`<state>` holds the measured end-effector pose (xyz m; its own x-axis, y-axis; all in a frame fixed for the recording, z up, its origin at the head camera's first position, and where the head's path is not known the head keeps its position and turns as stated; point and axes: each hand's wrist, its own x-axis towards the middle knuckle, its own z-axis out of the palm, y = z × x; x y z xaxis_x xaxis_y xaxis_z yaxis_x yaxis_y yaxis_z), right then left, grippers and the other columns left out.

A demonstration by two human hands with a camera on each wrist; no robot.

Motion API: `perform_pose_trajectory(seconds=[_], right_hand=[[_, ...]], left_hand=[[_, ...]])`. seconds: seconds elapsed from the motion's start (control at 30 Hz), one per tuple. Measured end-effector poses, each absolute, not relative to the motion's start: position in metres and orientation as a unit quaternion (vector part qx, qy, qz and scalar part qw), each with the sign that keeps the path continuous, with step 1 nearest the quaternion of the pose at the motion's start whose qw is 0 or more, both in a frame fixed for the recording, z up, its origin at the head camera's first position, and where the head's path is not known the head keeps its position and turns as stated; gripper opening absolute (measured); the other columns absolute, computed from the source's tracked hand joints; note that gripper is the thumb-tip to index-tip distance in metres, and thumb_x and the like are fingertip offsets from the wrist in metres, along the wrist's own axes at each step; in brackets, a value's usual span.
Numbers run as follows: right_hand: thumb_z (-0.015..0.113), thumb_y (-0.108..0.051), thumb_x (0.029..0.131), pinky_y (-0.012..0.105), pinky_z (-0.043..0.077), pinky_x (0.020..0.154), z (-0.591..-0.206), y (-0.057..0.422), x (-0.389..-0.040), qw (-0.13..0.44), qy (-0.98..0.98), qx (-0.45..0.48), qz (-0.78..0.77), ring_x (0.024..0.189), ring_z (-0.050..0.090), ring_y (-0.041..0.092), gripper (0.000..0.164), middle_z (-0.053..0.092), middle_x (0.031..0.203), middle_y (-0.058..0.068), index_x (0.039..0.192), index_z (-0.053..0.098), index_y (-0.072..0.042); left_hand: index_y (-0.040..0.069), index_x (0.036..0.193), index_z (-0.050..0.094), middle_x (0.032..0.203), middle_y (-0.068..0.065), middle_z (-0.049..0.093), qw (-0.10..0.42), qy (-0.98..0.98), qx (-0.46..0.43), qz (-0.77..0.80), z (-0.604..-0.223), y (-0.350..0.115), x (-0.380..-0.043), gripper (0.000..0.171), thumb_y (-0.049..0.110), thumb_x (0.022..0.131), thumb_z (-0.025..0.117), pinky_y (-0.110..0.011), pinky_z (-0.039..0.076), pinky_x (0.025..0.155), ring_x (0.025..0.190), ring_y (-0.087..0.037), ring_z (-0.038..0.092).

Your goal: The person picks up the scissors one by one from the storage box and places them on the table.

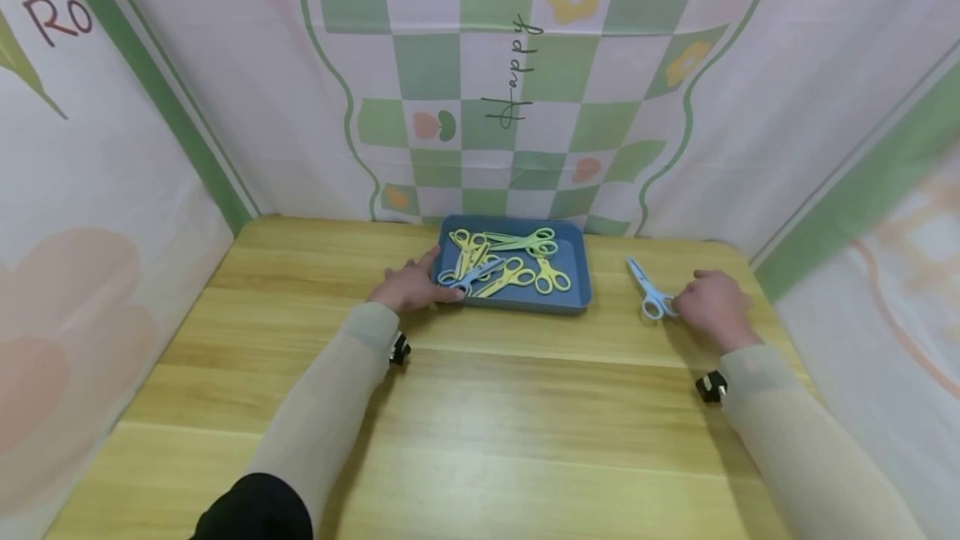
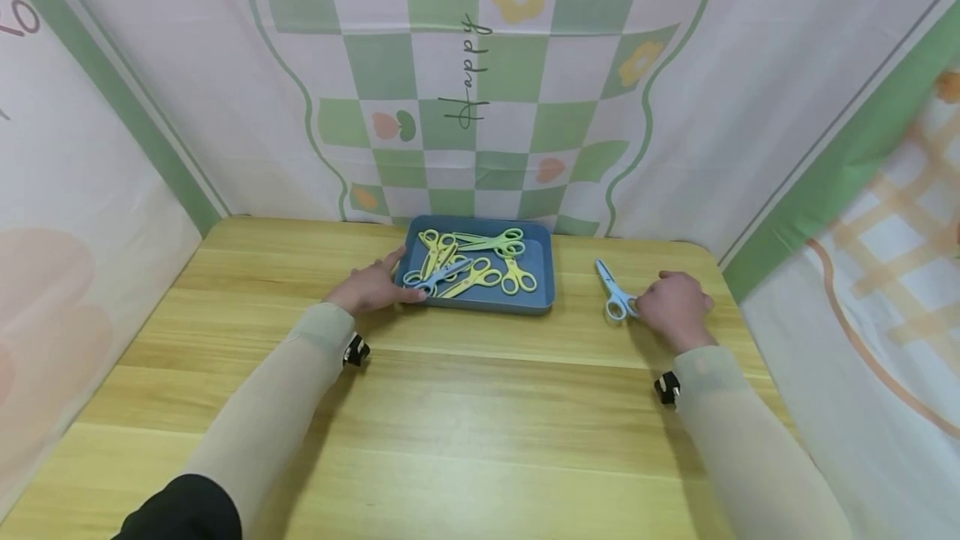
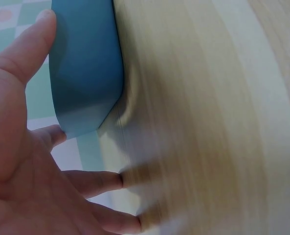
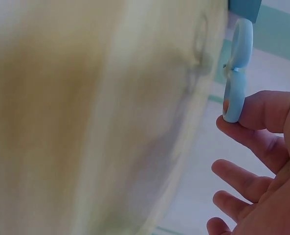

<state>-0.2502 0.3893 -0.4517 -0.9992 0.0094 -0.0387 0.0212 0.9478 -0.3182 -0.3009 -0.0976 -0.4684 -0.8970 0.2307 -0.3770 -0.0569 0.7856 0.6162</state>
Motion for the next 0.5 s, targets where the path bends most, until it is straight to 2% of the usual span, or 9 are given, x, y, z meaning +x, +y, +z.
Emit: perform_pose_trajectory(seconds=[0.23, 0.33, 0.4, 0.5], right_hand=[[0.060, -0.019, 0.089, 0.072, 0.040, 0.087, -0.460, 0.410, -0.236, 0.013, 0.992, 0.001, -0.124, 0.111, 0.047, 0.064, 0.029, 0.050, 0.126, 0.042, 0.064, 0.062, -0.006], [0.058, -0.020, 0.089, 0.065, 0.047, 0.071, -0.461, 0.417, -0.229, 0.016, 0.992, 0.020, -0.126, 0.096, 0.055, 0.059, 0.032, 0.055, 0.122, 0.040, 0.059, 0.054, -0.010], [0.059, -0.022, 0.089, 0.056, 0.047, 0.060, -0.462, 0.422, -0.224, 0.023, 0.992, 0.030, -0.123, 0.079, 0.058, 0.050, 0.033, 0.063, 0.104, 0.035, 0.059, 0.051, -0.011], [0.062, -0.023, 0.086, 0.047, 0.041, 0.053, -0.463, 0.430, -0.219, 0.029, 0.990, 0.046, -0.130, 0.066, 0.052, 0.034, 0.030, 0.060, 0.079, 0.021, 0.061, 0.051, -0.010]], left_hand=[[0.033, 0.161, 0.003, 0.165, -0.011, 0.007, 0.216, 0.920, 0.060, 0.323, -0.471, -0.098, -0.303, 0.112, 0.064, 0.080, 0.073, -0.062, -0.009, 0.112, 0.148, -0.038, -0.003], [0.032, 0.161, 0.003, 0.165, -0.010, 0.008, 0.216, 0.920, 0.064, 0.322, -0.471, -0.098, -0.304, 0.112, 0.063, 0.080, 0.073, -0.061, -0.009, 0.112, 0.149, -0.037, -0.003], [0.032, 0.161, 0.003, 0.165, -0.010, 0.008, 0.216, 0.920, 0.065, 0.321, -0.471, -0.098, -0.303, 0.112, 0.064, 0.080, 0.073, -0.061, -0.009, 0.112, 0.149, -0.037, -0.002], [0.033, 0.161, 0.003, 0.165, -0.010, 0.007, 0.217, 0.919, 0.064, 0.322, -0.471, -0.097, -0.303, 0.112, 0.065, 0.080, 0.073, -0.062, -0.009, 0.112, 0.149, -0.037, -0.003]])
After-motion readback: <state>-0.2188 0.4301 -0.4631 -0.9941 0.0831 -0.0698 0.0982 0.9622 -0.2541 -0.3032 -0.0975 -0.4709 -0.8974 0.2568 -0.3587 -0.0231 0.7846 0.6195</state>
